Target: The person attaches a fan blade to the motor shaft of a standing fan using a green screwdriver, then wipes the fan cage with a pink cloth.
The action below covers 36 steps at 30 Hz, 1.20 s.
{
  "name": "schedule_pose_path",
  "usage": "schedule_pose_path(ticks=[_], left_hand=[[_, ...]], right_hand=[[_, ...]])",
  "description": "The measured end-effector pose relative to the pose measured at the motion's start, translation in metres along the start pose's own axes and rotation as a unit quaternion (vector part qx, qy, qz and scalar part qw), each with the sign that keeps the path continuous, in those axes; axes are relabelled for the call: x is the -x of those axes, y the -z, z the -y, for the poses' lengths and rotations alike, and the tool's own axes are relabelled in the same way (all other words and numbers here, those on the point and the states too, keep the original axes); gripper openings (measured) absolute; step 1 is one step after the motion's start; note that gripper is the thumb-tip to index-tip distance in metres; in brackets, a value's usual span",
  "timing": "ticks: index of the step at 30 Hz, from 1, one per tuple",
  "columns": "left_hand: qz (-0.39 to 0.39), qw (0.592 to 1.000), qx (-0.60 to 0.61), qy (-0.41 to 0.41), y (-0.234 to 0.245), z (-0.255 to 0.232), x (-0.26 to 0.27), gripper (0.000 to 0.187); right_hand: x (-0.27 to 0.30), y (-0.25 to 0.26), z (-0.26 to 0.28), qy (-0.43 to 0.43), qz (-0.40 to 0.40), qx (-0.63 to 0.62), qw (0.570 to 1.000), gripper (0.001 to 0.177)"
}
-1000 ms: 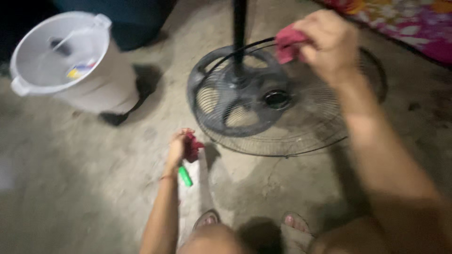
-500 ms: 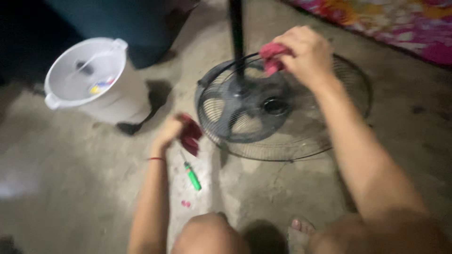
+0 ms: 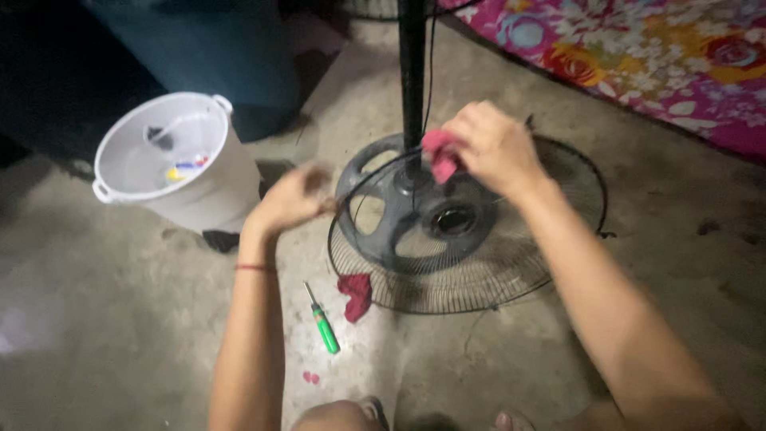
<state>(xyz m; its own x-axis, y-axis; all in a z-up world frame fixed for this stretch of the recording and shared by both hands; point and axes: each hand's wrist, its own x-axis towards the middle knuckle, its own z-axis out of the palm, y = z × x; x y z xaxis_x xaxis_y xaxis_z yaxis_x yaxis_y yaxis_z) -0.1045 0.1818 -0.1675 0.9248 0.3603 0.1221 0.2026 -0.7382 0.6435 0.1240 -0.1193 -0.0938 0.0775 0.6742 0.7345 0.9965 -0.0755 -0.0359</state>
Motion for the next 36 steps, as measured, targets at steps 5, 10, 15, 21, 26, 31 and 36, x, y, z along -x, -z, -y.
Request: schedule_pose_path(ticks=[5, 10, 15, 21, 26, 31, 36], left_hand=[[0.039, 0.984, -0.112, -0.133, -0.038, -0.145, -0.070, 0.050], [-0.101, 0.981, -0.035, -0.163, -0.057, -0.173, -0.069, 0.024], [-0.131, 0.983, -0.040, -0.122, -0.004, -0.197, -0.058, 0.030], [-0.154, 0.983, -0.013, -0.096, 0.041, -0.248, -0.033, 0.032], [-0.140, 0.987, -0.006, -0.079, 0.049, -0.273, -0.013, 0.036], [-0.231, 0.968, -0.005, -0.101, 0.051, -0.276, -0.005, 0.031], [-0.346, 0.929, -0.030, -0.127, 0.051, -0.272, -0.009, 0.020]], right_hand=[[0.002, -0.009, 0.005, 0.015, 0.005, 0.014, 1.000, 0.021], [-0.019, 0.011, -0.042, -0.121, -0.245, -0.204, 0.940, 0.019], [-0.016, 0.101, -0.074, -0.192, -0.488, -0.179, 0.832, 0.023], [-0.051, 0.102, -0.005, -0.024, -0.286, 0.036, 0.957, 0.020], [-0.078, 0.092, 0.006, -0.124, -0.335, 0.226, 0.906, 0.034], [-0.121, 0.120, 0.018, -0.107, -0.331, 0.165, 0.923, 0.034], [-0.153, 0.101, 0.096, 0.120, -0.331, 0.073, 0.933, 0.007]])
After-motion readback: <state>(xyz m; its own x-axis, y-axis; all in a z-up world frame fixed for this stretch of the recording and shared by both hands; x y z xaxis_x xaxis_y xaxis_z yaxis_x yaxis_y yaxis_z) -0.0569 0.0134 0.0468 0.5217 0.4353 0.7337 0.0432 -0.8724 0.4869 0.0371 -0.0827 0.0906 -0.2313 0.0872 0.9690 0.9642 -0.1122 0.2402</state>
